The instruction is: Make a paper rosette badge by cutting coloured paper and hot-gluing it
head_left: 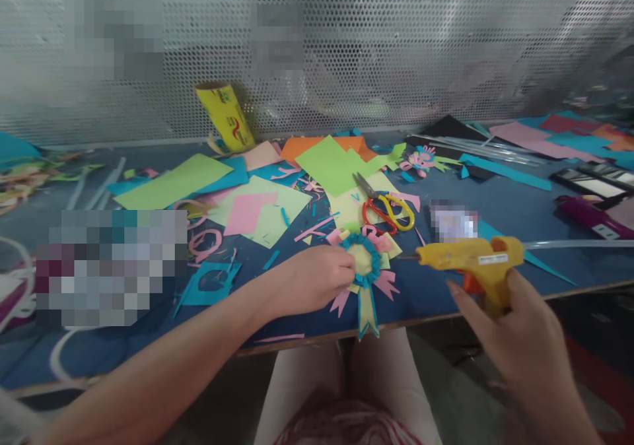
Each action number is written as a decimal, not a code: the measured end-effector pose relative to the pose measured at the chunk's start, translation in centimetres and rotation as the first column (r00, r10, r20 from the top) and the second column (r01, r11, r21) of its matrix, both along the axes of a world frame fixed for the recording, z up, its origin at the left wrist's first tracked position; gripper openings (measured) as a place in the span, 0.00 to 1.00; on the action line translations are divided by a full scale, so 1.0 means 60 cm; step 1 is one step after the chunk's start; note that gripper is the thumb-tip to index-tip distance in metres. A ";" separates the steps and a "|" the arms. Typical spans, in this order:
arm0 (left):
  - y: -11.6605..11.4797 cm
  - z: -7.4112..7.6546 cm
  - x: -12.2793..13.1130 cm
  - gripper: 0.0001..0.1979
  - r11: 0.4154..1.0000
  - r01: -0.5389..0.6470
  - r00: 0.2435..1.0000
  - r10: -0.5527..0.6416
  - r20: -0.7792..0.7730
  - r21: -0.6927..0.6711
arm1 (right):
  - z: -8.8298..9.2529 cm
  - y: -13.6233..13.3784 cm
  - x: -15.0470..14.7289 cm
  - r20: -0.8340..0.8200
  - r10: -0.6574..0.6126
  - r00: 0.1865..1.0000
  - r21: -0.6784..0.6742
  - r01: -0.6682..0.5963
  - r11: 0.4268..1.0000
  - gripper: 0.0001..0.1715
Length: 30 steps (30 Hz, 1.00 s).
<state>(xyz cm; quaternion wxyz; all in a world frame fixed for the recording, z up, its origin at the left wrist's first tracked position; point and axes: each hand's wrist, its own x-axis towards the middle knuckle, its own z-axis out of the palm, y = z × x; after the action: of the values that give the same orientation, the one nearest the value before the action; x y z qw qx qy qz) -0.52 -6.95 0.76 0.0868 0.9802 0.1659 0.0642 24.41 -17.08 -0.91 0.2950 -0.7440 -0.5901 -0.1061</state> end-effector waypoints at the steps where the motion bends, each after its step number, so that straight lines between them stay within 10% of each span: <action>1: -0.001 0.000 0.000 0.10 1.000 -0.024 1.000 0.024 -0.007 -0.006 | 0.004 0.003 0.009 0.005 -0.029 1.000 0.009 0.028 1.000 0.21; 17: -0.006 0.015 0.002 0.11 1.000 0.023 0.999 -0.023 -0.029 -0.003 | 0.042 0.004 0.069 -0.067 -0.395 0.916 -0.094 0.388 0.917 0.20; 30: -0.005 0.010 0.003 0.09 0.988 -0.107 0.994 0.103 -0.039 -0.116 | 0.032 0.010 0.107 -0.072 -0.389 0.918 0.032 0.392 0.919 0.24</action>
<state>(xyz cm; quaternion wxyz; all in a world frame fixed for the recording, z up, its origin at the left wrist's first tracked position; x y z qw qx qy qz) -0.36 -7.23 1.39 0.1382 0.9643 0.2221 0.0425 30.84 -16.46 1.00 0.3037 -0.8429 -0.4173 -0.1521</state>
